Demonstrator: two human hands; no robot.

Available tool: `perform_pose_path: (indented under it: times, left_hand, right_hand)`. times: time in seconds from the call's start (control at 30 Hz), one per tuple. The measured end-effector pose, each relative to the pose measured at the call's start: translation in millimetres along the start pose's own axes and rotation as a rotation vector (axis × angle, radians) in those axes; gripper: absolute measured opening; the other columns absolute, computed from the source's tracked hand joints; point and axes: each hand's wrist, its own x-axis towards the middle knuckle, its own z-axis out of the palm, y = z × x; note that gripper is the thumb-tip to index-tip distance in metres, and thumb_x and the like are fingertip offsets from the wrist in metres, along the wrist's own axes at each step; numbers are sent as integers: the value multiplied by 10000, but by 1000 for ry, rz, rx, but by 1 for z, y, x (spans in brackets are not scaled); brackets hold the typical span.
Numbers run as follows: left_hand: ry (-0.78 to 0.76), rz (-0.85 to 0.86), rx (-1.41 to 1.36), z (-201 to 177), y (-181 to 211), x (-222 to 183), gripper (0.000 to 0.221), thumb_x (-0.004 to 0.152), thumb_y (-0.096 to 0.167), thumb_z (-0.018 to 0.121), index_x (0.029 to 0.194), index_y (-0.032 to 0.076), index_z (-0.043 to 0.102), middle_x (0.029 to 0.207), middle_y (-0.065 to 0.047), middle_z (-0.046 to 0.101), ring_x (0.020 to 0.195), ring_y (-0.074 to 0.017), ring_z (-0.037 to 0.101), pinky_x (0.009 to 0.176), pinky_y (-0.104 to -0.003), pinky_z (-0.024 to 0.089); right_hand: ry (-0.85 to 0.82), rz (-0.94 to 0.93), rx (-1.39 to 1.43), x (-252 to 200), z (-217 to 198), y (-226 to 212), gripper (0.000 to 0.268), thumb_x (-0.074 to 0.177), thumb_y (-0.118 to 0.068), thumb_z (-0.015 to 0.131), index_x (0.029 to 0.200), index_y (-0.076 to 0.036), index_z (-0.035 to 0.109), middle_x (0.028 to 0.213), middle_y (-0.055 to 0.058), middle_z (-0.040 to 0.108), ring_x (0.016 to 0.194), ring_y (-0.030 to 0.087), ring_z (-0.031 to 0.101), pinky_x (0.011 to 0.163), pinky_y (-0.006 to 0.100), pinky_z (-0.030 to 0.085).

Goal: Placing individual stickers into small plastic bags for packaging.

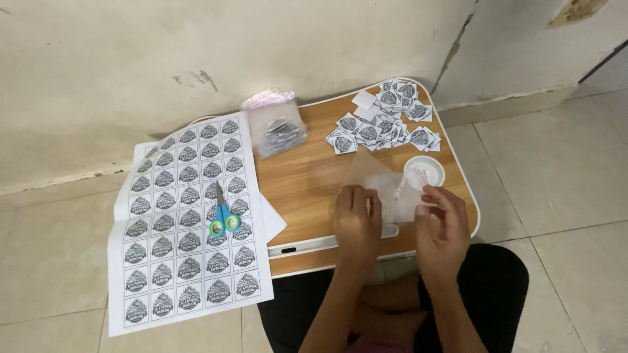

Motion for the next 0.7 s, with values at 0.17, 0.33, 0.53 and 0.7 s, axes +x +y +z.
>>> perform_pose_path:
  times: [0.17,0.33,0.53,0.7]
  left_hand:
    - [-48,-35,-207,20,1,-16,119,826,-29,692,908,26,625,943,-100,605,810,-259,579,709,-368,496]
    - [-61,-32,-224,19,1,-22,74,869,4,682,935,17,649,1007,-116,639,830,-274,602,739,-378,515]
    - [-82,32,-294,16,-2,-22,92,865,-26,673,947,-39,632,1188,-214,659,1010,-352,654,885,-440,549]
    - [25,182,-354,26,-5,-25,219,1035,144,570,897,21,688,1153,-189,690,1041,-368,713,907,-440,580]
  right_hand:
    - [-234,454,453,-9,-8,-22,343,1018,-85,434,1269,65,614,1330,166,656,1224,240,619,1082,370,484]
    - [-228,714,741,-5,-8,-7,470,983,-124,411,1362,122,541,1454,231,588,1328,278,560,1163,403,418]
    - [-299,787,838,3,-6,2,545,1002,-195,339,1430,112,477,1507,254,541,1404,311,506,1154,427,382]
    - [-313,913,888,12,4,-3,687,1033,-465,290,1589,-69,365,1550,84,470,1282,204,494,1138,344,360]
